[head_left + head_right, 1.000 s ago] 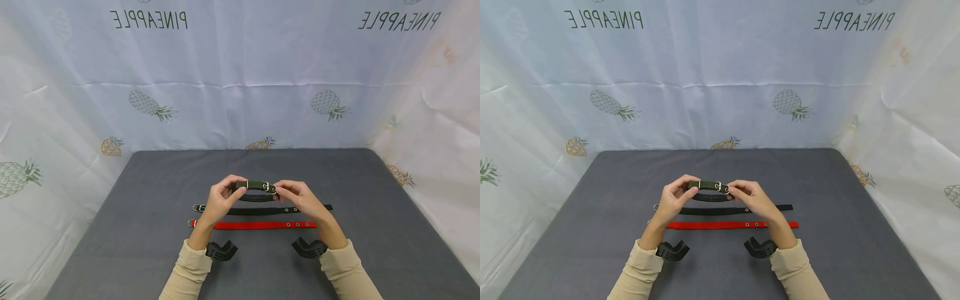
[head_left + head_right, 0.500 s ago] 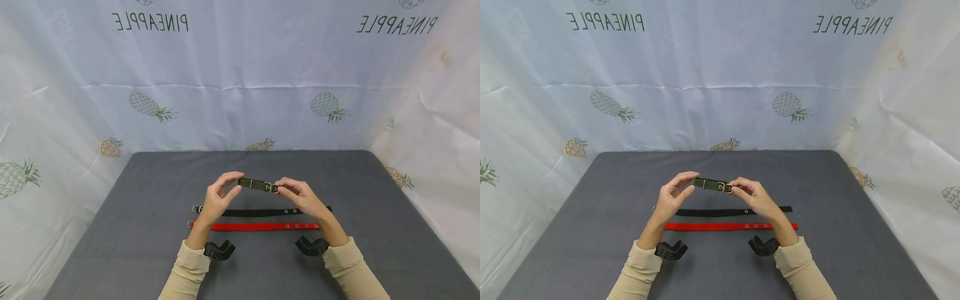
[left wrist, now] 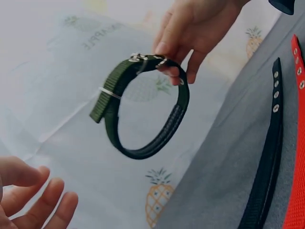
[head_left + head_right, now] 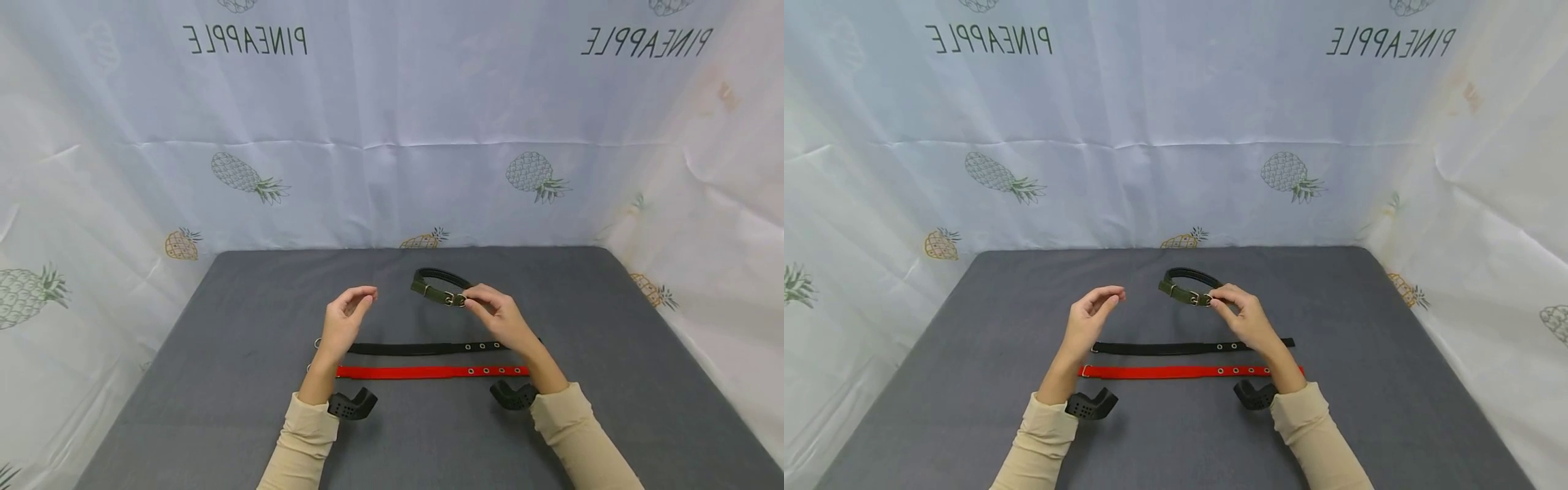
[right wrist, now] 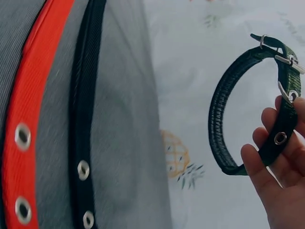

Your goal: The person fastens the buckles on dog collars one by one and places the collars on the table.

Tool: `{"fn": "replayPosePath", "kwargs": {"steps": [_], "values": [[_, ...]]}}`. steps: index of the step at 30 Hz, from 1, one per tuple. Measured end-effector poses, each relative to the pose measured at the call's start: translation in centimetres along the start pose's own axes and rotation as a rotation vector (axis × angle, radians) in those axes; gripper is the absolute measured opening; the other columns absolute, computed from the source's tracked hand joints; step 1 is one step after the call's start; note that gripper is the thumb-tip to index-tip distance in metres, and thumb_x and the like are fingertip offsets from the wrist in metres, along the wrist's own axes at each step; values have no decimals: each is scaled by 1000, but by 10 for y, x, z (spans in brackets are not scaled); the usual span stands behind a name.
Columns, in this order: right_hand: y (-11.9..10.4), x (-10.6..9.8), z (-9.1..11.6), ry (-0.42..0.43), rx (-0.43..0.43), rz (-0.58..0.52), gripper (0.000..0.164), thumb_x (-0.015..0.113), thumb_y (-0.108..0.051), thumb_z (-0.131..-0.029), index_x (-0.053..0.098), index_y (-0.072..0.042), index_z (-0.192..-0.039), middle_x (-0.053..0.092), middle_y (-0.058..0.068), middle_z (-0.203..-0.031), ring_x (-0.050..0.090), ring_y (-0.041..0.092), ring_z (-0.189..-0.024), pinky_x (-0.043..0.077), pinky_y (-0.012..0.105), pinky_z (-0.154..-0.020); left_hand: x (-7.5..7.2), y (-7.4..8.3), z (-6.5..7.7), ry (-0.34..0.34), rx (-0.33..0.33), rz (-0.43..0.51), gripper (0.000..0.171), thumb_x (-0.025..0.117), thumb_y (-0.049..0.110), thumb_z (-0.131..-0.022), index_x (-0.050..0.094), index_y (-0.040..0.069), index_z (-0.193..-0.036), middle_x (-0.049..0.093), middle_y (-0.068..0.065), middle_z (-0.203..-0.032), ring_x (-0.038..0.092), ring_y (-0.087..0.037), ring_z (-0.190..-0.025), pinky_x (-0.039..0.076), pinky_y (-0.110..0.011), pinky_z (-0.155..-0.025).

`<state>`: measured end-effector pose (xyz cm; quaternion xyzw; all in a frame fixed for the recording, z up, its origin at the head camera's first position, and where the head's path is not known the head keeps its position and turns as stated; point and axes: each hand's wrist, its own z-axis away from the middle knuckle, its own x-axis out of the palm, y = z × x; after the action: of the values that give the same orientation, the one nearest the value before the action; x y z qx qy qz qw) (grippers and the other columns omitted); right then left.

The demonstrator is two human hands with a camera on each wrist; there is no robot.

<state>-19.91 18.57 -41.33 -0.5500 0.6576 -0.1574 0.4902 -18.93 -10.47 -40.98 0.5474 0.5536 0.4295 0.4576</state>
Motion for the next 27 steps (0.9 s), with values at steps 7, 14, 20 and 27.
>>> {"fn": "replayPosePath", "kwargs": {"steps": [7,14,20,27], "values": [[20,-3,1,79,-55,113,16,62,7,-88,70,7,-101,68,23,-101,58,-4,-91,46,4,-81,1,-12,-2,5,-51,-48,24,56,8,-97,64,-4,-116,67,-21,-114,66,-21,-106,50,-25,-101],[34,-13,-2,102,11,240,18,65,9,-84,71,7,-101,68,23,-101,63,21,-95,48,28,-103,2,-18,-4,0,-49,-48,23,56,8,-97,65,-4,-115,68,-22,-112,66,-29,-107,50,-33,-103],[43,-19,-3,97,64,297,16,65,6,-86,71,8,-101,68,24,-103,63,33,-99,47,52,-97,2,-16,-3,2,-62,-37,22,56,8,-97,65,-3,-114,69,-20,-110,67,-21,-104,50,-32,-103],[54,-24,-5,101,39,340,16,65,6,-85,71,7,-100,69,22,-101,63,37,-96,49,52,-93,2,-15,-3,0,-69,-45,24,56,9,-97,64,-4,-115,70,-17,-109,67,-7,-97,49,-35,-104]]}}
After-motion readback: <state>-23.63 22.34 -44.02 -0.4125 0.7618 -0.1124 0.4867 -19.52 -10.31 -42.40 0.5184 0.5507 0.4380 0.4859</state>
